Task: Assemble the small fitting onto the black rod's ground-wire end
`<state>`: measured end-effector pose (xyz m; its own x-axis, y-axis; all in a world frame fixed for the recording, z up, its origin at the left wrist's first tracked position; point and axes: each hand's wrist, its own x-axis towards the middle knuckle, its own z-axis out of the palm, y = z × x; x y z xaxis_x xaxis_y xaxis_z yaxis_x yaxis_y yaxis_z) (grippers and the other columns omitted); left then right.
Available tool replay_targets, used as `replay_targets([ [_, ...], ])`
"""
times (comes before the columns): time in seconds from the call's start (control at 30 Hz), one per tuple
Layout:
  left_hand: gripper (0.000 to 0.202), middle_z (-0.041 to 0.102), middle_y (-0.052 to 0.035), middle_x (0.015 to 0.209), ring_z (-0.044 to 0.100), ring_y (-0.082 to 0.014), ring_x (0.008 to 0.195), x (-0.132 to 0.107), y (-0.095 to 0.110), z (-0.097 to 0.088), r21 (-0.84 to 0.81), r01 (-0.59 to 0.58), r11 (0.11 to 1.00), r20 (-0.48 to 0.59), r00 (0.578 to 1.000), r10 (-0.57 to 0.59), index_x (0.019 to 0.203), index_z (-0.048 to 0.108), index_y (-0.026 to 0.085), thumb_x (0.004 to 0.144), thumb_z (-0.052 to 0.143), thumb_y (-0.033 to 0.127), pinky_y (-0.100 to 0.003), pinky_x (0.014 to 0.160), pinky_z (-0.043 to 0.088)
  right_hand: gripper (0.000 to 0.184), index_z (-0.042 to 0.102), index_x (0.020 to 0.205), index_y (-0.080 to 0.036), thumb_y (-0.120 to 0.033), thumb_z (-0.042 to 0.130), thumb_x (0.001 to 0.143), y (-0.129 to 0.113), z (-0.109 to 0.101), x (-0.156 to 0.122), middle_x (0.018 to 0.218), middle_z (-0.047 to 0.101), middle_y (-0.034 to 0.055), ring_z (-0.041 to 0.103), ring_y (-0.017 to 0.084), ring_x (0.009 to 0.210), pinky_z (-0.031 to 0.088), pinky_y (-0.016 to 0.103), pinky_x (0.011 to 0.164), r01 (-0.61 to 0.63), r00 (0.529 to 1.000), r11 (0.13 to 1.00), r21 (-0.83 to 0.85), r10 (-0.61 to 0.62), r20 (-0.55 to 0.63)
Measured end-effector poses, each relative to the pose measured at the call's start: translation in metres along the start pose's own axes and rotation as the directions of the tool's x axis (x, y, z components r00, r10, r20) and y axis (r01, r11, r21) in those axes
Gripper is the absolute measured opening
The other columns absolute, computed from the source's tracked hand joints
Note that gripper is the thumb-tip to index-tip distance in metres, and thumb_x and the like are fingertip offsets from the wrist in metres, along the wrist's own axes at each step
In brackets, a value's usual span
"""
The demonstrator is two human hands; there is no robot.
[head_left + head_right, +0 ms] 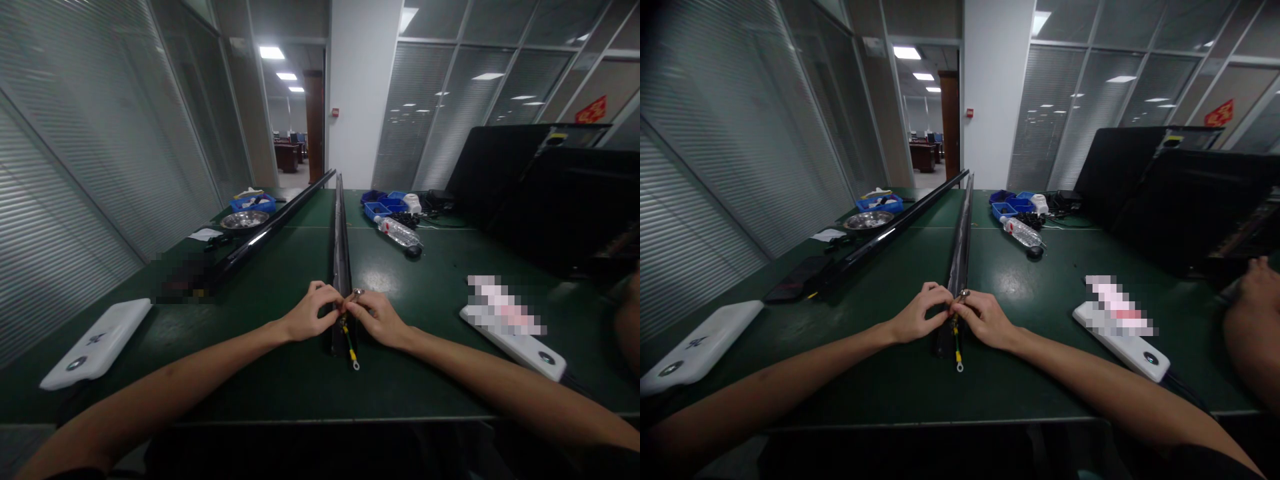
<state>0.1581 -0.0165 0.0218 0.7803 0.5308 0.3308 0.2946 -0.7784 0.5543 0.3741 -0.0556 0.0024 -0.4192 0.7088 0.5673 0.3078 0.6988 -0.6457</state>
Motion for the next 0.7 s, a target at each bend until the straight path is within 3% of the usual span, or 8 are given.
replay_targets([
  [0.7, 0.010, 0.065, -0.0025, 0.096, 0.059, -0.0201, 0.099, -0.0008, -0.0042, 0.0027, 0.010, -0.040, 0.999, -0.020, 0.999, 0.040, 0.092, 0.059, 0.019, 0.093, 0.050, 0.019, -0.039, 0.102, 0.031, 0.027, 0.068, 0.090, -0.018, -0.031, 0.051, 0.105, 0.0029, 0.0011, -0.0007, 0.088, 0.070, 0.0055, 0.065, 0.018, 0.078, 0.051, 0.030, 0.074, 0.018, 1.000, 1.000, -0.012, -0.018, -0.003],
])
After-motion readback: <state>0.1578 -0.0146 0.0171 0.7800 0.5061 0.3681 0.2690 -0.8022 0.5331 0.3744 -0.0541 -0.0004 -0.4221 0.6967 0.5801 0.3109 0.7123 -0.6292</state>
